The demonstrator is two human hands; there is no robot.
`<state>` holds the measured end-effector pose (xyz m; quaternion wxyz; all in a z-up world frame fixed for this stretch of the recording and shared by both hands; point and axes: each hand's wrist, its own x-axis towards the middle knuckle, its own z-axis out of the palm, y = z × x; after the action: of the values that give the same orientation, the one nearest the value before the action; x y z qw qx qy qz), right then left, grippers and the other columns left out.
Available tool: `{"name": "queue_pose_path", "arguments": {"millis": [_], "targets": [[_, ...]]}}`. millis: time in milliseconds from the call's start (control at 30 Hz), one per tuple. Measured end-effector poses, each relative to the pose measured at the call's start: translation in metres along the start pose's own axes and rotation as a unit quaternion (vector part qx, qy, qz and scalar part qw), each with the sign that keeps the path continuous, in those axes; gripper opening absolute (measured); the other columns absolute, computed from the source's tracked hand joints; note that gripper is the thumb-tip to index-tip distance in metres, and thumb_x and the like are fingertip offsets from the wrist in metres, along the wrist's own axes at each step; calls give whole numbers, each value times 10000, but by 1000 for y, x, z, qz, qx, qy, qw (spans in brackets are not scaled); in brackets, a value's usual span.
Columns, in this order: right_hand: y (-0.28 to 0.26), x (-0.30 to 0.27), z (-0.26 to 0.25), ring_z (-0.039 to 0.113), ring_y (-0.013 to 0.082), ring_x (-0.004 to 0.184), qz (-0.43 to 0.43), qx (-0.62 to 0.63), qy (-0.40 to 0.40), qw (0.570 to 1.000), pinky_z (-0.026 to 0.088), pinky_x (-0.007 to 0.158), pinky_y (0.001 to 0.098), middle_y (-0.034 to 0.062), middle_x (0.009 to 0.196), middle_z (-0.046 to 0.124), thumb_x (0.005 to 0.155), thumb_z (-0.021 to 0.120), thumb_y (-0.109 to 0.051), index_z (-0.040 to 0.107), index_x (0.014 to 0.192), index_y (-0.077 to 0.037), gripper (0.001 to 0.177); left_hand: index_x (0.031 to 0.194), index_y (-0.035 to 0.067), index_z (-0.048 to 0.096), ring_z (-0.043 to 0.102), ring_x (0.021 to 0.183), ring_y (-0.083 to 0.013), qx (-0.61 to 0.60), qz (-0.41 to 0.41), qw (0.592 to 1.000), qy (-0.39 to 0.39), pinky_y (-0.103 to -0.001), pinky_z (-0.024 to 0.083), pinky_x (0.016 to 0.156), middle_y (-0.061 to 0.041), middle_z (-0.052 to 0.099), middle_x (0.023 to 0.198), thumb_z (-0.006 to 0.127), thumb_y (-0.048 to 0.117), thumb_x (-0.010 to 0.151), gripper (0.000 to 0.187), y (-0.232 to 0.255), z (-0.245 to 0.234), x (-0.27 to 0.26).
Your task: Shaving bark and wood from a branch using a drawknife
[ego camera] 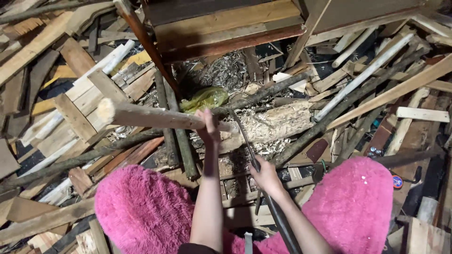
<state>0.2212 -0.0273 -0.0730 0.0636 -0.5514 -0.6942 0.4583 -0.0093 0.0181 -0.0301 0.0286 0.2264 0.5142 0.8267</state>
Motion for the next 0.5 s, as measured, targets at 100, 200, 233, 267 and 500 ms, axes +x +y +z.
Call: {"name": "queue_pose_path", "arguments": {"millis": [100, 200, 233, 267, 500], "targets": [[-51, -33, -29, 739, 306, 580, -27, 79, 10, 996, 600, 481, 369, 269, 814, 744, 894, 718, -190, 674, 1275, -82, 398, 750, 151, 437, 388, 375, -48, -52, -46, 997, -46, -198, 345, 438, 12, 455, 451, 620, 258, 1039, 358, -30, -20, 0], [-56, -44, -26, 715, 261, 524, -33, 109, 15, 993, 575, 429, 321, 210, 721, 738, 910, 705, -176, 690, 1251, -81, 354, 769, 141, 433, 399, 327, -82, -118, -43, 988, -85, -214, 324, 379, -17, 438, 440, 601, 225, 1039, 328, -33, -26, -3], [-31, -30, -6, 734, 349, 679, -48, 65, 17, 997, 587, 543, 421, 247, 775, 743, 889, 720, -185, 685, 1250, -70, 380, 759, 133, 430, 384, 322, -75, -135, -34, 984, -113, -203, 311, 372, -14, 423, 430, 587, 192, 1044, 331, -33, -24, -3], [-7, -16, 12, 753, 438, 835, -63, 20, 19, 998, 599, 657, 521, 284, 828, 748, 869, 734, -194, 679, 1250, -60, 408, 748, 126, 427, 368, 317, -67, -151, -26, 978, -140, -193, 297, 365, -10, 408, 419, 574, 159, 1049, 336, -33, -22, -3], [-67, -54, -33, 754, 387, 926, -28, -10, -4, 1000, 596, 785, 494, 192, 864, 775, 899, 663, -311, 664, 1281, -239, 389, 735, 104, 436, 345, 323, -80, -147, -18, 975, -164, -208, 307, 378, -15, 367, 412, 561, 153, 1055, 347, -30, -16, 7]]}}
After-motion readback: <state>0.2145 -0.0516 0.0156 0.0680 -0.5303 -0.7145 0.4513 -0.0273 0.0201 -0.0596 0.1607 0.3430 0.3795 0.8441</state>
